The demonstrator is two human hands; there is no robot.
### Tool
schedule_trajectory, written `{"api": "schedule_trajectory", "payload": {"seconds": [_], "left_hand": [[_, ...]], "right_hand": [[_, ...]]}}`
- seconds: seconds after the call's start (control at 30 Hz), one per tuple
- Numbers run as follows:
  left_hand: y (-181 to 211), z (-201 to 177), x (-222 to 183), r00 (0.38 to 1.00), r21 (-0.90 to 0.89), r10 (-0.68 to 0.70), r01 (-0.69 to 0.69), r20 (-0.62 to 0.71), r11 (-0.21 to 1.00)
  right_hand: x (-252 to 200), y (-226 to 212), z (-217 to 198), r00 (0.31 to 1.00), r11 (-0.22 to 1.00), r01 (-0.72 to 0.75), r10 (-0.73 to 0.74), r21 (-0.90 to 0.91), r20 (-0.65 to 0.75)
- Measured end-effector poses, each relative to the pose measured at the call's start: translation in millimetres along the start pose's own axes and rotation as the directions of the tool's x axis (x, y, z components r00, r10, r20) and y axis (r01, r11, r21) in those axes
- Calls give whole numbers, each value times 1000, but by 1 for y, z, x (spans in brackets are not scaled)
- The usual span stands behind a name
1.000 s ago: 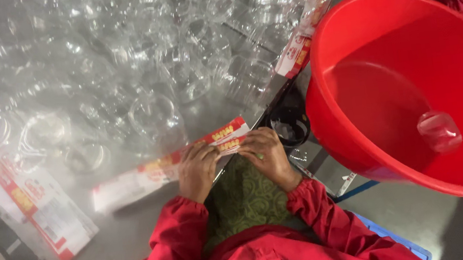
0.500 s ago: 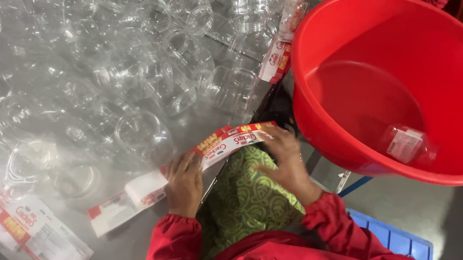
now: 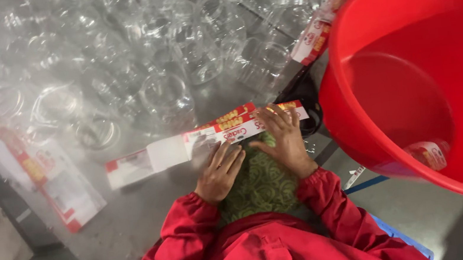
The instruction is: The person applies labels to plastic containers by peeling them from a strip and wrapping them around the containers, then places the labeled containers into a red bin.
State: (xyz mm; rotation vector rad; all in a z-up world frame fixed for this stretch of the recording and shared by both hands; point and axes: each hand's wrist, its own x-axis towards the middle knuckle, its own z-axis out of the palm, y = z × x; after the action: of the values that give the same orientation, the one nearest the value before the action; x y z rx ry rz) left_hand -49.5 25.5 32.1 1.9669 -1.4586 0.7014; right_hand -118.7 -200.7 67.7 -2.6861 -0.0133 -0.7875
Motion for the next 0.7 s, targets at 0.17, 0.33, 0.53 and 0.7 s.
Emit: {"api": "schedule_trajectory", "payload": {"seconds": [0.17, 0.33, 0.53, 0.7], "left_hand": [[-6, 11, -7, 1000, -26, -16, 15, -13, 1000], [-5, 21, -27, 997, -100, 1, 7, 75, 995], [-11, 7, -28, 962, 114, -265, 255, 74, 960], [-22, -31, -32, 759, 238, -627, 585, 177, 776]], "right_hand": [[4, -6, 29, 982, 963, 167, -143, -209, 128], [7, -9, 20, 996, 988, 84, -87, -132, -22], [21, -39, -4, 989, 985, 132, -138, -114, -45], [11, -20, -17, 961, 981, 96, -136, -169, -241]]}}
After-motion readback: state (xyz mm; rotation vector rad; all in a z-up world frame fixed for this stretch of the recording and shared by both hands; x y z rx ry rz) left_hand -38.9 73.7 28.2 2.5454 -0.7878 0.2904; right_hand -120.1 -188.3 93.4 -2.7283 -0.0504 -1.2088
